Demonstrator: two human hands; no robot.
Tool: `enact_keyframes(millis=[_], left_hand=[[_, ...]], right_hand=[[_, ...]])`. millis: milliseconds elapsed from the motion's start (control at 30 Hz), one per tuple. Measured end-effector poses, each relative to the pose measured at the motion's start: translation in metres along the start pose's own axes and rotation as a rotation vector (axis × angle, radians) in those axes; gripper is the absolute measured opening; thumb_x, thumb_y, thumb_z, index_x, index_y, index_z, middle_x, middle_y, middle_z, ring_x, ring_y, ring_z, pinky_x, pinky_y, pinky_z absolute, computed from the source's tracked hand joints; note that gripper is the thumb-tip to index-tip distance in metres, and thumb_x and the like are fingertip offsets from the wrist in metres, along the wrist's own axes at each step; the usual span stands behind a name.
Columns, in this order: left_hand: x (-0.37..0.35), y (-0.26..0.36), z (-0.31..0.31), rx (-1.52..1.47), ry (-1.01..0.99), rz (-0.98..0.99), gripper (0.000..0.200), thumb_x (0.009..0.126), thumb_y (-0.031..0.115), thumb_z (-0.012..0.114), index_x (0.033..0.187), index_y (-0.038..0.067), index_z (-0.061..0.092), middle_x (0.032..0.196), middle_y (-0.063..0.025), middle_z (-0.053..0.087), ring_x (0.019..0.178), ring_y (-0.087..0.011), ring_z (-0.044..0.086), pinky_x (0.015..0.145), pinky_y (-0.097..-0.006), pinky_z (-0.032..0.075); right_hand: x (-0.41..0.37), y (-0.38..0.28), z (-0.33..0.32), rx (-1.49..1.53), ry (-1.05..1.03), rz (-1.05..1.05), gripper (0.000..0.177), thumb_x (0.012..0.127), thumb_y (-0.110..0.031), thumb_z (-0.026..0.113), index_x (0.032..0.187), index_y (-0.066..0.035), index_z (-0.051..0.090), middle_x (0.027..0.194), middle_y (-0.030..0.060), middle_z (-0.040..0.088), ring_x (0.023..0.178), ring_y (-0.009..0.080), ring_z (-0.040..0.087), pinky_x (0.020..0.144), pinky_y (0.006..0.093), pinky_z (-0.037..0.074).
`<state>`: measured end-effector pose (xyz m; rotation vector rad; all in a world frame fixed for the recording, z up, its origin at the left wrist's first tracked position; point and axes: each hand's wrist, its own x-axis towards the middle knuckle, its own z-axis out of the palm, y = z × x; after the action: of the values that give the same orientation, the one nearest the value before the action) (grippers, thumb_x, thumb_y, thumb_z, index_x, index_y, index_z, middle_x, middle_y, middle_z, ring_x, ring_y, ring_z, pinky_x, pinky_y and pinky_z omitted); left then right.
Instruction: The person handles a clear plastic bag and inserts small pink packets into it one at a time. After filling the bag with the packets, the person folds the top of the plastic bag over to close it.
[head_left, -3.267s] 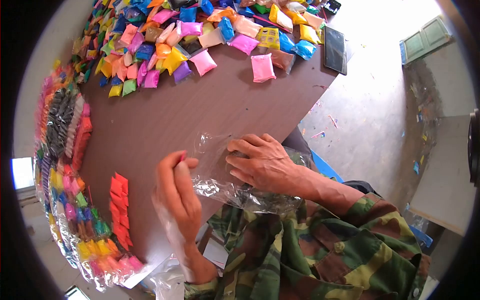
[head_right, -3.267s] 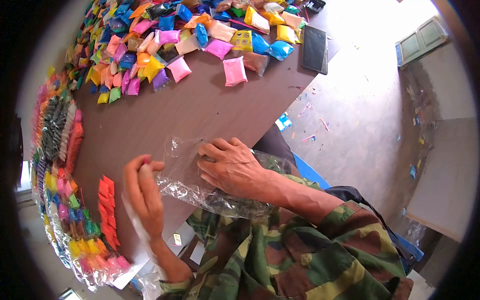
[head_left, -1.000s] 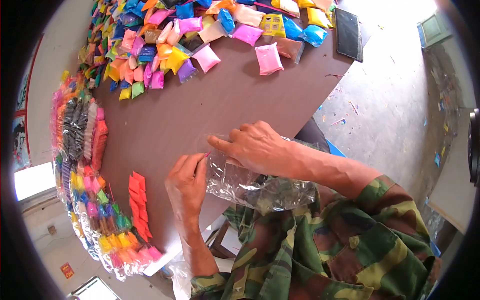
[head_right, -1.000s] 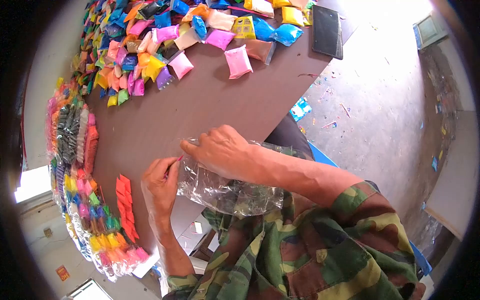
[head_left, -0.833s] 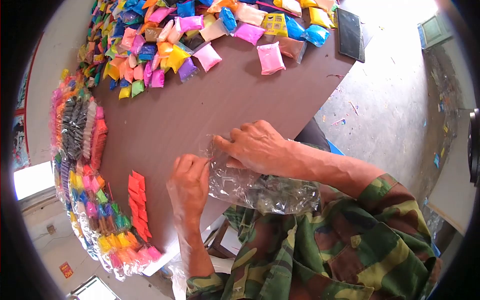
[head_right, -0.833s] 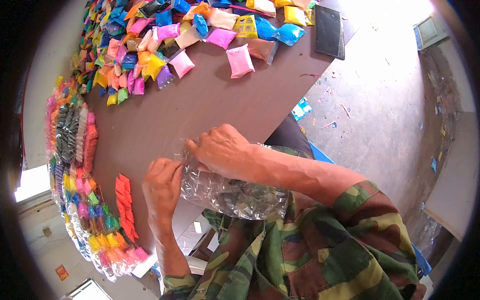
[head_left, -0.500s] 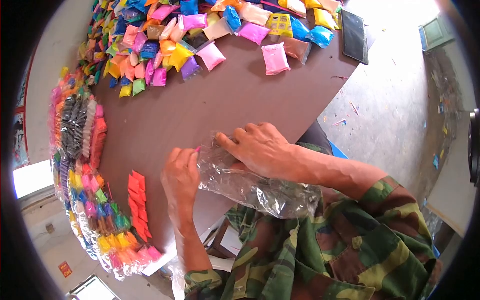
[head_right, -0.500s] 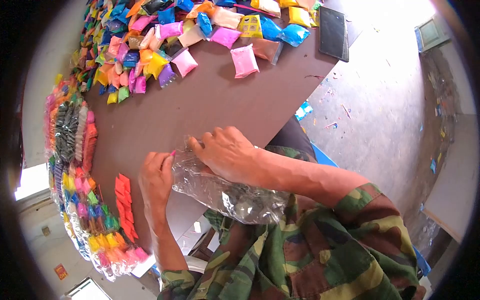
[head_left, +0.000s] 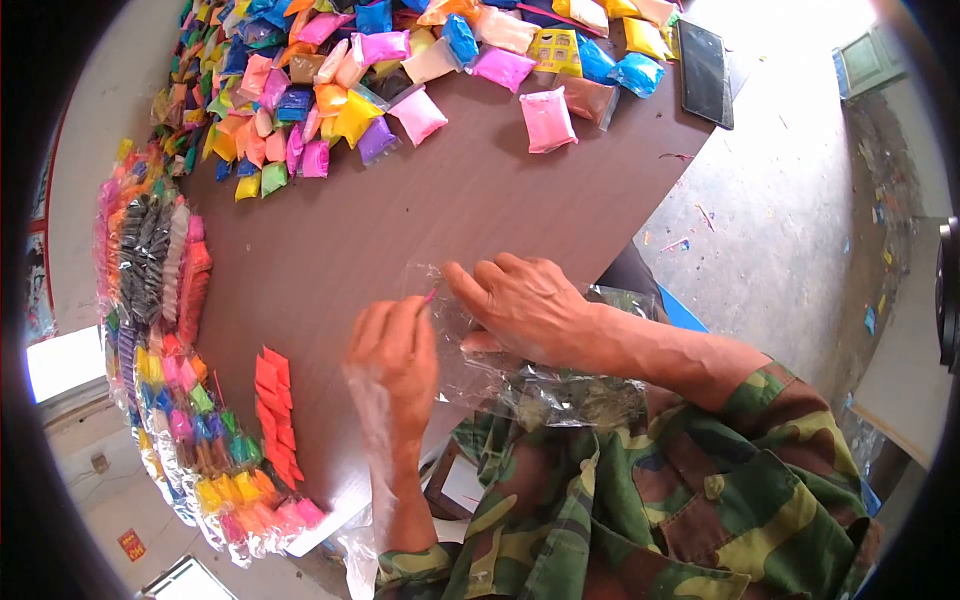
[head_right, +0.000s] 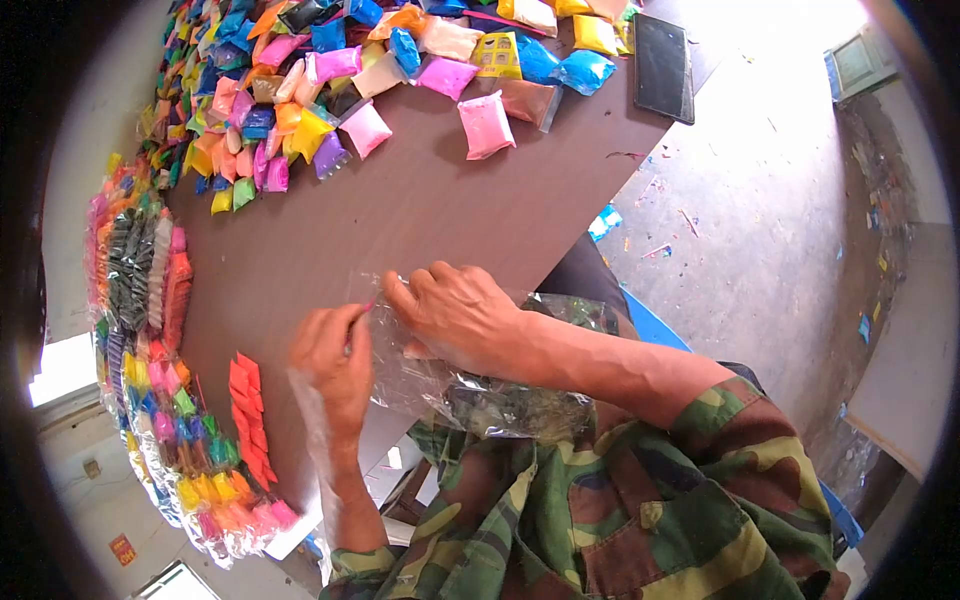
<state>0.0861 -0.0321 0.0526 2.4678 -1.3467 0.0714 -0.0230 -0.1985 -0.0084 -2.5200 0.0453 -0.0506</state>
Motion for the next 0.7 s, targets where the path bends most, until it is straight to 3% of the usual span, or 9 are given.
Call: enact_keyframes(millis=[300,533,700], left_hand=[[0.016,-0.035,0.034,-0.001,0.034,-0.02,0.008,0.096,0.001,0.072,0.104,0.001,0.072,0.094,-0.016,0.07,0.087,-0.0376,0.069,0.076,-0.0475,0.054],[0.01,-0.015,0.029,0.002,0.025,0.043,0.007,0.095,0.0,0.072,0.102,0.0,0.07,0.091,-0.0155,0.069,0.087,-0.037,0.068,0.075,-0.0482,0.053],[0.022,-0.039,0.034,0.061,0.04,0.006,0.005,0.094,0.0,0.072,0.098,0.001,0.07,0.093,-0.0146,0.068,0.087,-0.0364,0.068,0.076,-0.0477,0.054]], right_hand=[[-0.004,0.005,0.011,-0.019,0.152,-0.111,0.066,0.086,-0.036,0.086,0.138,-0.007,0.06,0.107,0.0109,0.06,0.1,0.0308,0.069,0.076,0.0442,0.06],[-0.004,0.006,0.009,-0.015,0.113,-0.095,0.068,0.087,-0.037,0.085,0.142,-0.007,0.059,0.108,0.0107,0.061,0.102,0.0308,0.069,0.076,0.0448,0.061],[-0.004,0.004,0.007,-0.014,0.126,-0.098,0.068,0.087,-0.036,0.084,0.143,-0.007,0.059,0.109,0.0109,0.061,0.103,0.031,0.069,0.075,0.0447,0.061]])
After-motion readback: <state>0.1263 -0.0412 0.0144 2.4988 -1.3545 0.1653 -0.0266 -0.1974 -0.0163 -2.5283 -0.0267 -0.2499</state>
